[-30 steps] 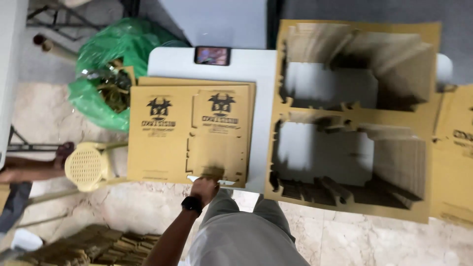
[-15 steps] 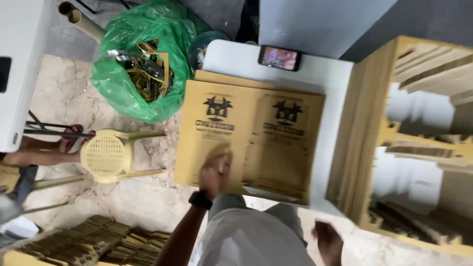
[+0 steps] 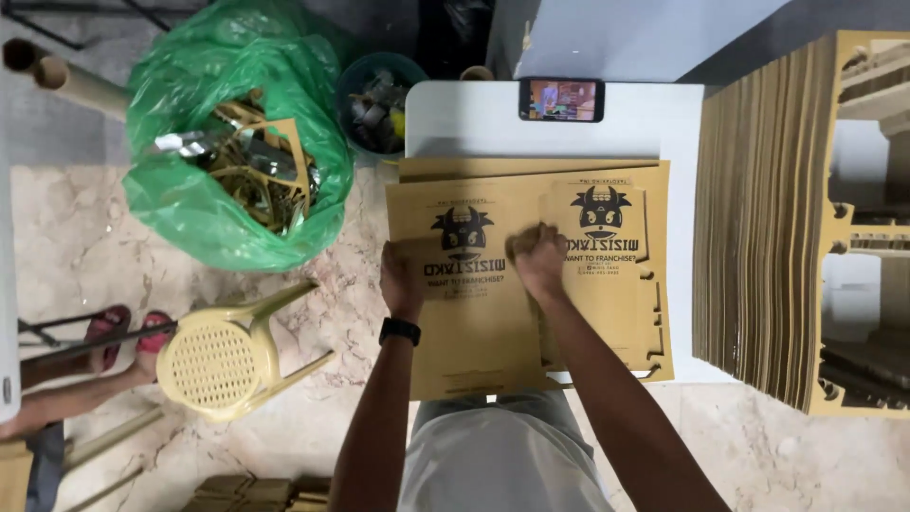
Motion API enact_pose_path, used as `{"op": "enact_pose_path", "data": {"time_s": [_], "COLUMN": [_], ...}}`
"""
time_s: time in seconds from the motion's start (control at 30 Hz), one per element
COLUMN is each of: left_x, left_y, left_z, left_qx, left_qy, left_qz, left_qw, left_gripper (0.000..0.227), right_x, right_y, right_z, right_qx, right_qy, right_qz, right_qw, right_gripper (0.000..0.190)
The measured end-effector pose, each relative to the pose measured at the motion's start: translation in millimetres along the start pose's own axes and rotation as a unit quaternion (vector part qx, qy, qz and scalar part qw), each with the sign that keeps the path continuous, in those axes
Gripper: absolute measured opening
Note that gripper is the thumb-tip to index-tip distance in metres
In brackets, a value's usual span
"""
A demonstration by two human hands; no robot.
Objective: The person folds flat cardboard pieces with printed logos into box shapes on a white table. They repeatedly fold the flaps, press the creases, and lift the assembled boxes to check the structure. A smartphone playing a video is visible on the table.
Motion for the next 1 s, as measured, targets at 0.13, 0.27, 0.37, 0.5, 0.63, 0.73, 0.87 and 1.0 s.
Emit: {"op": "enact_pose_path", "data": {"time_s": [0.13, 0.27, 0.37, 0.5, 0.63, 0.73, 0.87, 1.0], "left_x": [0.2, -0.3, -6.6, -4.4, -7.1, -11.8, -10.9, -16.1], "left_y": [13.9, 12.2, 9.4, 28.0, 24.1, 10.1, 9.9, -19.2], "left_z": [-0.2, 2.6, -1.8, 4.8, -0.6, -4.8, -6.6, -16.2], "left_qx": [-0.059, -0.063, -0.089, -0.112, -0.132, -0.131, -0.130, -0.135], "left_qy": [-0.003, -0.005, -0.008, -0.014, -0.008, -0.023, -0.021, -0.004], "left_qz": [-0.022, 0.023, 0.015, 0.023, 0.013, 0.003, -0.019, -0.015], "left_qw": [0.998, 0.998, 0.996, 0.993, 0.991, 0.991, 0.991, 0.991], "left_gripper": [0.058, 0.057, 0.061, 0.062, 0.061, 0.061, 0.060, 0.065], "right_x": [34.1, 59.9, 79.2, 17.5, 5.0, 24.8, 9.9, -3.2], "right_y": [-48.3, -55.1, -83.7, -7.4, 4.5, -28.8, -10.3, -0.9], "right_z": [6.9, 28.3, 29.5, 7.2, 4.5, 11.7, 31.5, 48.0], "right_qx": [0.199, 0.178, 0.207, 0.203, 0.134, 0.176, 0.182, 0.157], "right_qy": [0.012, 0.017, 0.049, 0.056, 0.012, 0.040, 0.094, 0.170], "right_qz": [0.050, -0.009, -0.084, -0.021, 0.024, 0.074, 0.188, 0.160], "right_qw": [0.979, 0.984, 0.974, 0.977, 0.991, 0.981, 0.961, 0.960], "right_gripper": [0.068, 0.048, 0.055, 0.068, 0.059, 0.052, 0.035, 0.032]}}
Point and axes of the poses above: each hand's wrist, its own z-axis towards the middle knuckle, its own x-axis out of the palm, y = z × x, the point moved 9 cm from there along z, towards the middle knuckle, and after that the axes turned 5 degrees about -y, right-handed, at the moved point
